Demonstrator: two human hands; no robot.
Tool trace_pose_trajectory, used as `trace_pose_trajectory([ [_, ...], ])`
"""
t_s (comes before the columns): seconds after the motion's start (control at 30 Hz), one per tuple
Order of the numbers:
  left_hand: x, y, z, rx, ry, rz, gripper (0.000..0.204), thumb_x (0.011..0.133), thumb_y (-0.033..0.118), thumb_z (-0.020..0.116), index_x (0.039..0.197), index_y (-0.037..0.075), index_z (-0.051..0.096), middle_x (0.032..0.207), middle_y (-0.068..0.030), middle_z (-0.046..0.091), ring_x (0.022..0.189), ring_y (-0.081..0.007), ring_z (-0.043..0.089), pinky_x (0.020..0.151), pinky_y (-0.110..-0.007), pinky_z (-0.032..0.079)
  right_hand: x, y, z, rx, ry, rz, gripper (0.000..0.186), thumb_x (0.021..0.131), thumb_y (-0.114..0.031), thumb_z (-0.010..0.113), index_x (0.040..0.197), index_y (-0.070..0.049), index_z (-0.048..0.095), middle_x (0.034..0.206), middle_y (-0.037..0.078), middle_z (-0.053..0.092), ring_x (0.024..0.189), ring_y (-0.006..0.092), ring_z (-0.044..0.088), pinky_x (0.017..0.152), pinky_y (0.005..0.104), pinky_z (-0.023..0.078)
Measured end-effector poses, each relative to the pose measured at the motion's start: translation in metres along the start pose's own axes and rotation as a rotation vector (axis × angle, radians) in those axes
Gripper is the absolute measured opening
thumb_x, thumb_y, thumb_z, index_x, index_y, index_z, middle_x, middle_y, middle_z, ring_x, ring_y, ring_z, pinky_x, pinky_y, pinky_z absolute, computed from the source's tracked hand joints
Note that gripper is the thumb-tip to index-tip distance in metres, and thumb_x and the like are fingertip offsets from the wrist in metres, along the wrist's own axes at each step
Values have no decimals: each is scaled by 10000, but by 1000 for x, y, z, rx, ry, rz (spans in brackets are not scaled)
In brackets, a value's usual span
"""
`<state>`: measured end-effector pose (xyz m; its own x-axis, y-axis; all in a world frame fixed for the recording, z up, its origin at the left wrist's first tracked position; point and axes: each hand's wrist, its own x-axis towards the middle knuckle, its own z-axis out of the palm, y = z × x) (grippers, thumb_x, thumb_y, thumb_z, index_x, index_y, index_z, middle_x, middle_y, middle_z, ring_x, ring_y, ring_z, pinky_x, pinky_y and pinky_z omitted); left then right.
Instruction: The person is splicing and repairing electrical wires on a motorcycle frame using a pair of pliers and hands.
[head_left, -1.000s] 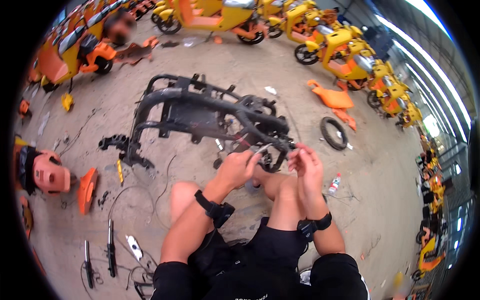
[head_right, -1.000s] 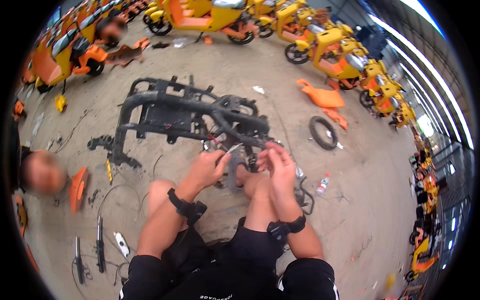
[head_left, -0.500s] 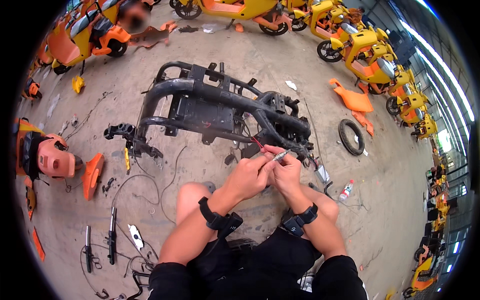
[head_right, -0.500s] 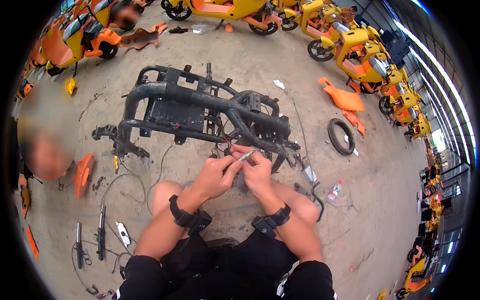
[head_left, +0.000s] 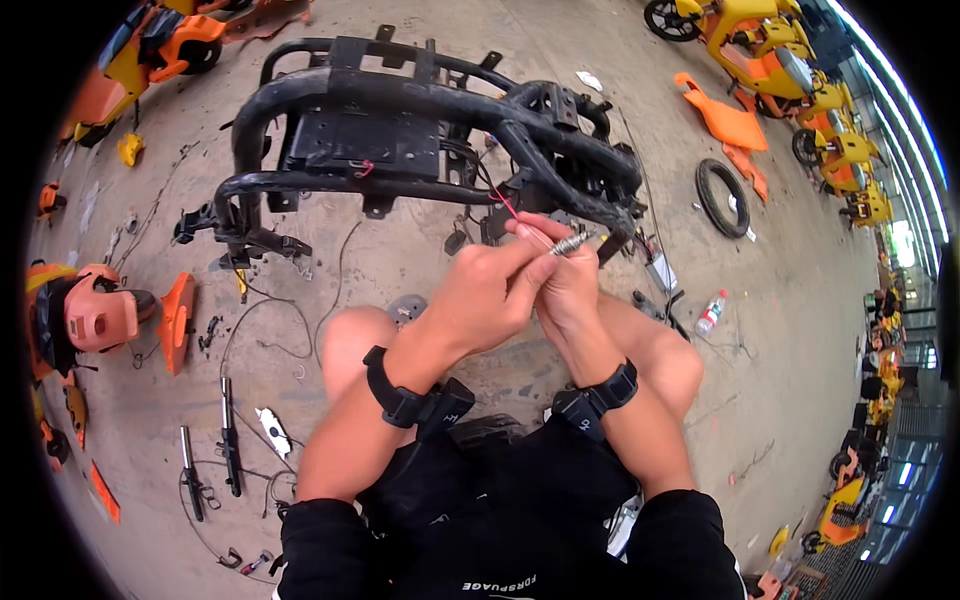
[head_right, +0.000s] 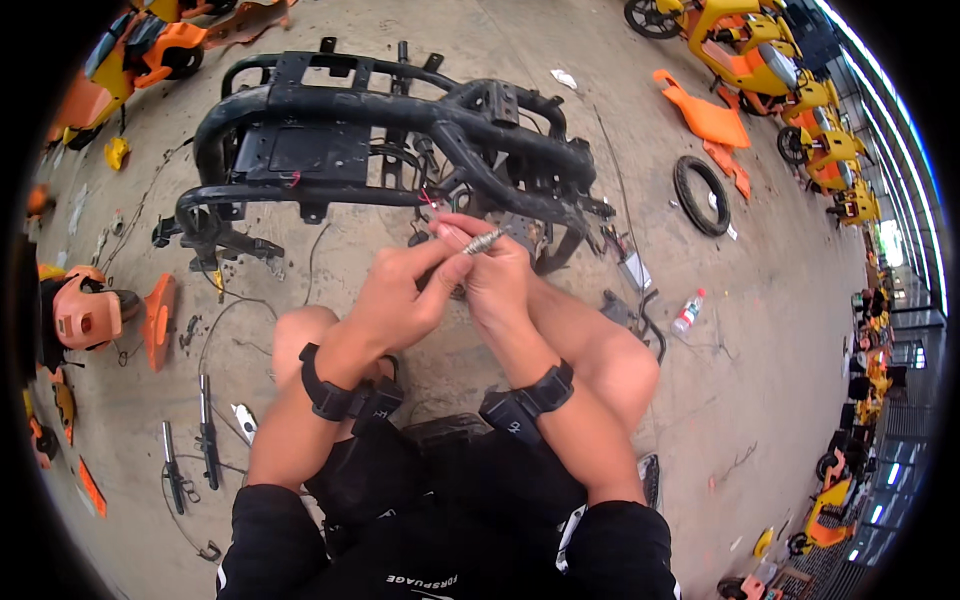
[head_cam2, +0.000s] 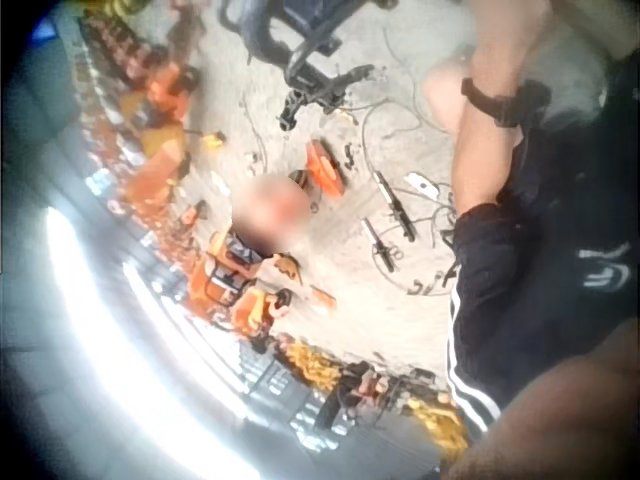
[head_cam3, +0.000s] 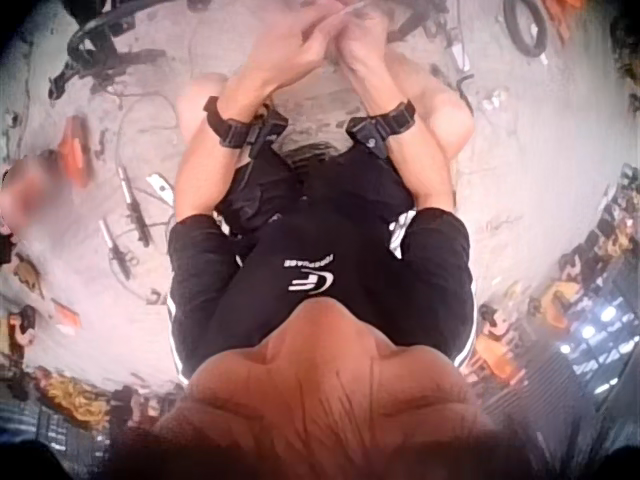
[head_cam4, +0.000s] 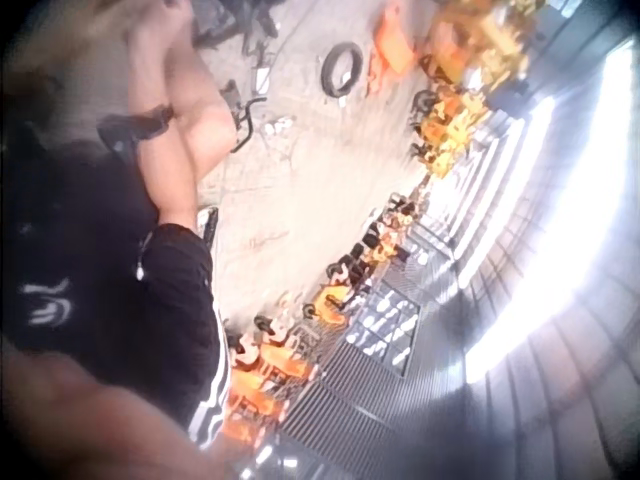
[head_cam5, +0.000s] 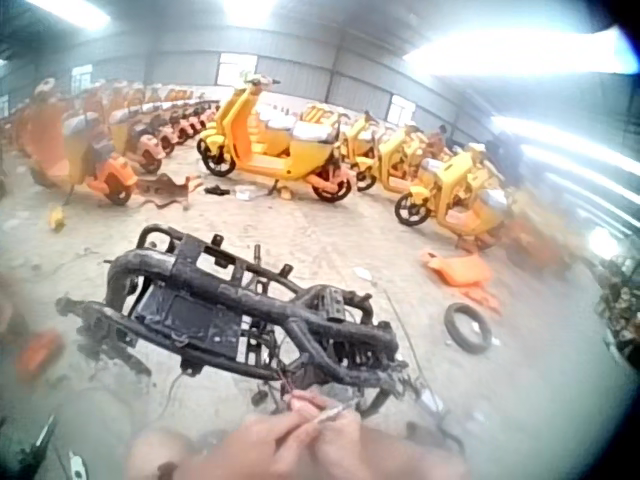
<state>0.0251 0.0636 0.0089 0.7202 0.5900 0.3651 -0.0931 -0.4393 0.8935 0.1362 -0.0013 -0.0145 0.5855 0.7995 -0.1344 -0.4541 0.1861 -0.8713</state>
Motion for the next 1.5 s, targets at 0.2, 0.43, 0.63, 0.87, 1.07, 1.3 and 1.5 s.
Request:
trace_pose_trajectory([
  [0.2,1,6,-4,5,20,11,157,896,141,605,892,-10,647,563,-162,534,470,-239,497,456,-338,384,-7,-14,7,-146,-8,-64,257,872,-65,671,1098,53,642,1023,145,680,891,165,651,735,257,538],
  [0.43,0,9,-9,12,8,17,125,878,102,599,812,-2,626,566,-174,541,473,-317,558,457,-360,415,-6,-10,5,-285,-58,-159,189,879,-50,660,1050,31,674,1020,104,685,885,117,624,783,237,511],
  [0.63,-1,2,-11,17,4,35,179,888,163,633,873,-13,658,521,-109,467,440,-129,403,433,-289,325,-1,-3,3,-304,-66,-263,156,873,-42,665,1006,37,683,968,87,687,843,99,614,739,214,499],
  [0.87,1,1,-6,21,23,49,175,879,149,637,823,-17,643,514,-110,468,428,-142,405,430,-297,325,-3,-4,10,-185,47,-158,141,876,-28,658,1001,35,676,975,87,683,831,87,614,720,209,495],
  [1.07,-3,6,-17,39,-34,-6,187,875,150,639,789,-16,637,507,-115,483,424,-181,442,435,-307,349,-9,-2,-2,-341,9,-394,177,832,8,672,1009,20,676,1035,82,670,857,91,619,681,207,496],
  [1.3,-6,6,-22,93,-49,-16,197,866,150,652,772,-22,631,496,-137,479,409,-238,470,433,-328,373,1,-8,-5,-665,-134,-655,195,799,12,697,991,-18,692,1002,65,674,813,87,613,612,205,480],
  [1.5,-6,4,-18,81,-30,5,230,882,168,638,750,-20,624,501,-70,472,436,-120,407,432,-283,314,7,-5,-6,-774,-125,-812,196,771,6,707,959,-27,666,949,75,651,745,107,629,564,223,493],
])
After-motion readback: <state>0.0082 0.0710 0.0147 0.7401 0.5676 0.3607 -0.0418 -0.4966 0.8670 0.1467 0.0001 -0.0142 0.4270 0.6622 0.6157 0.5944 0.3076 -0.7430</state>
